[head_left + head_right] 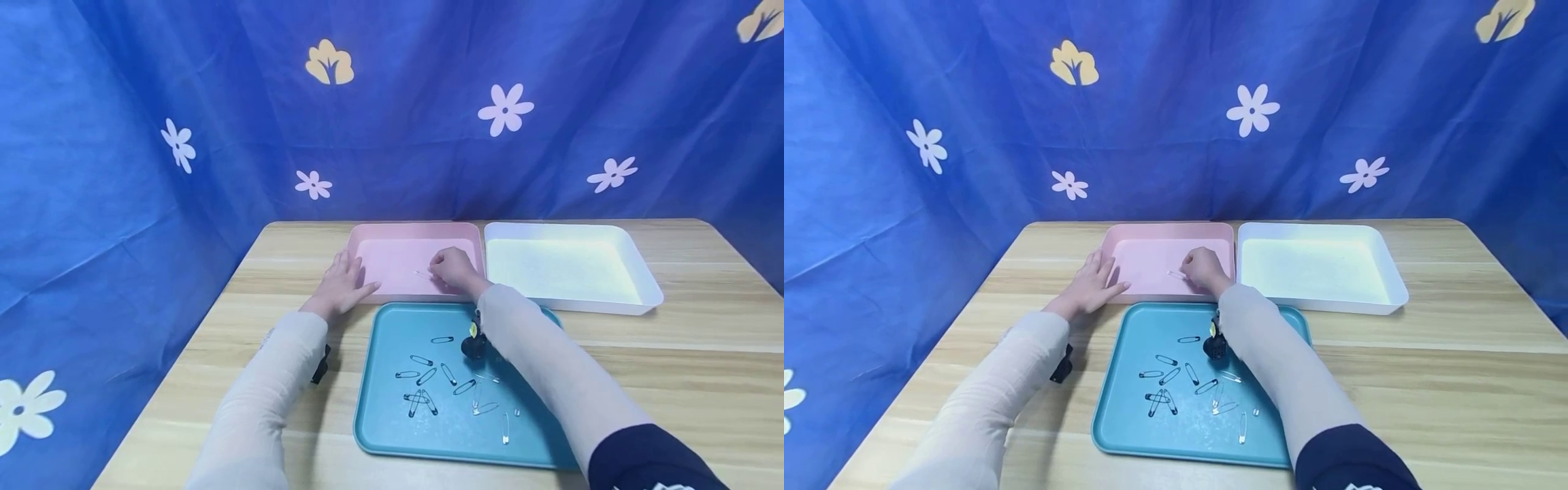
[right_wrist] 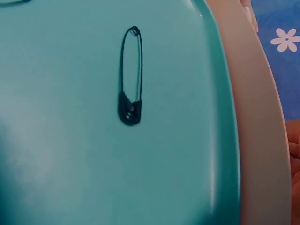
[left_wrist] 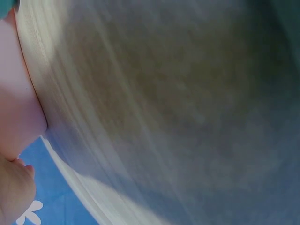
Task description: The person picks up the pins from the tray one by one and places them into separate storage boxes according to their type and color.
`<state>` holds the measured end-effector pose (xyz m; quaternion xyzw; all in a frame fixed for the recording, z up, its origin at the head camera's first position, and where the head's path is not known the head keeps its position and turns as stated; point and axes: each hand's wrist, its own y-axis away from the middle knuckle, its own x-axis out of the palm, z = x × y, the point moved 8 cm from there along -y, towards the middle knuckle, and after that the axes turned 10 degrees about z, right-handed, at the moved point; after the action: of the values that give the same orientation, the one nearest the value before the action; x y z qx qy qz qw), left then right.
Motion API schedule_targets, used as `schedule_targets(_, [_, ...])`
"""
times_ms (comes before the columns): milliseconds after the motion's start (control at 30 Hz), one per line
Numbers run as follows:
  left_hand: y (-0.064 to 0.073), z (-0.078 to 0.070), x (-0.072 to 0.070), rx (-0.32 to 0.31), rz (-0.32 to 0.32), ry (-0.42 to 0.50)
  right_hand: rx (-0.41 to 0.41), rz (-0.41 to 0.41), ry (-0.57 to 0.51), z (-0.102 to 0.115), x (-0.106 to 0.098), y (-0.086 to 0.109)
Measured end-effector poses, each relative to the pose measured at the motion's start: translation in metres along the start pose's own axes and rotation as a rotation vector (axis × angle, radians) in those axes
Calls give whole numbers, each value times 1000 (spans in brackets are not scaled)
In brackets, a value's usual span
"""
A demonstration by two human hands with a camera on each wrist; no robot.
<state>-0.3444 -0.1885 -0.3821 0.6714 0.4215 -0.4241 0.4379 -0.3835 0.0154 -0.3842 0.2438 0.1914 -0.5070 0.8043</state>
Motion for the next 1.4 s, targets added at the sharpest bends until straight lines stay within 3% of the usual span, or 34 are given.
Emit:
schedule_targets(233, [0,-1,0,7,-13,-15,-6,-4,-84,-2,-5,8])
schedule_targets(500, [2,-2,0,5,-3,-5,-85,-26,-29,6,-17,24])
schedule_targets(1167, [3,1,1,11,-22,7,-80,19,-260,4,-30,64])
schedule_targets(1400, [3,-2,-1,17,-29,-4,-105,17,-242,0,-36,79])
